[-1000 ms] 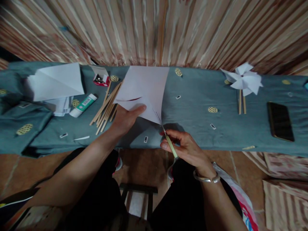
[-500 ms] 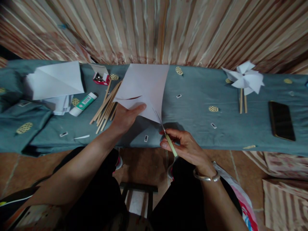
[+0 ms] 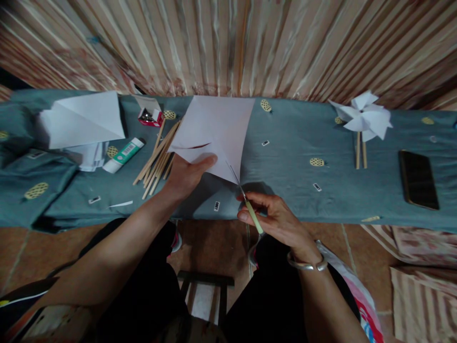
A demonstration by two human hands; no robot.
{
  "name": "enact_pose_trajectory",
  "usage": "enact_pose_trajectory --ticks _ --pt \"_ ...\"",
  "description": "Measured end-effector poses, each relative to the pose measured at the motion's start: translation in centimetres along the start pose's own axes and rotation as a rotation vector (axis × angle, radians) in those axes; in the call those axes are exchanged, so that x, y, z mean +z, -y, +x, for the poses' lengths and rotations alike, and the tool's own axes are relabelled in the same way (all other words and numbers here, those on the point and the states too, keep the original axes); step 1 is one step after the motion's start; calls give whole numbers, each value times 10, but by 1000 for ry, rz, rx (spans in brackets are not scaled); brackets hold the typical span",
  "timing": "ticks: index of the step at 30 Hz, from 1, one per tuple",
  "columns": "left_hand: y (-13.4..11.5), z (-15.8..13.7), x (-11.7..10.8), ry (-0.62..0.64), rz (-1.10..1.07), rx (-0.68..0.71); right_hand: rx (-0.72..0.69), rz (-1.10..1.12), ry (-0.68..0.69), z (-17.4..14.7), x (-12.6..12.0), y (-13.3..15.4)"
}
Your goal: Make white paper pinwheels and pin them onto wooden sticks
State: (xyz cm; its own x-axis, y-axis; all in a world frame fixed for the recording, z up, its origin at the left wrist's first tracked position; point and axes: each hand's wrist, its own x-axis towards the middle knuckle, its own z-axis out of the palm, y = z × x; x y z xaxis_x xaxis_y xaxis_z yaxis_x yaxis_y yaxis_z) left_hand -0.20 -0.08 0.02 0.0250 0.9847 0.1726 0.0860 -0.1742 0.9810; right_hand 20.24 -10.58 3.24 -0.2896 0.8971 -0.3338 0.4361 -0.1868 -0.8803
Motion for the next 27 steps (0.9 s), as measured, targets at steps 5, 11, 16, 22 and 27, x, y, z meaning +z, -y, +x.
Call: enact_pose_trajectory --ticks 5,11,16,22,27 --pt "3 0 0 1 -10 -7 52 75 -22 0 1 -3" --pt "2 0 0 2 -18 -18 97 128 -37 1 3 -2" --pt "3 1 -1 -2 3 -29 123 137 -58 2 3 1" --pt "4 1 -1 -8 -13 -24 121 125 -80 3 4 -1" --pt "4 2 -2 0 3 -24 117 136 -91 4 4 -1"
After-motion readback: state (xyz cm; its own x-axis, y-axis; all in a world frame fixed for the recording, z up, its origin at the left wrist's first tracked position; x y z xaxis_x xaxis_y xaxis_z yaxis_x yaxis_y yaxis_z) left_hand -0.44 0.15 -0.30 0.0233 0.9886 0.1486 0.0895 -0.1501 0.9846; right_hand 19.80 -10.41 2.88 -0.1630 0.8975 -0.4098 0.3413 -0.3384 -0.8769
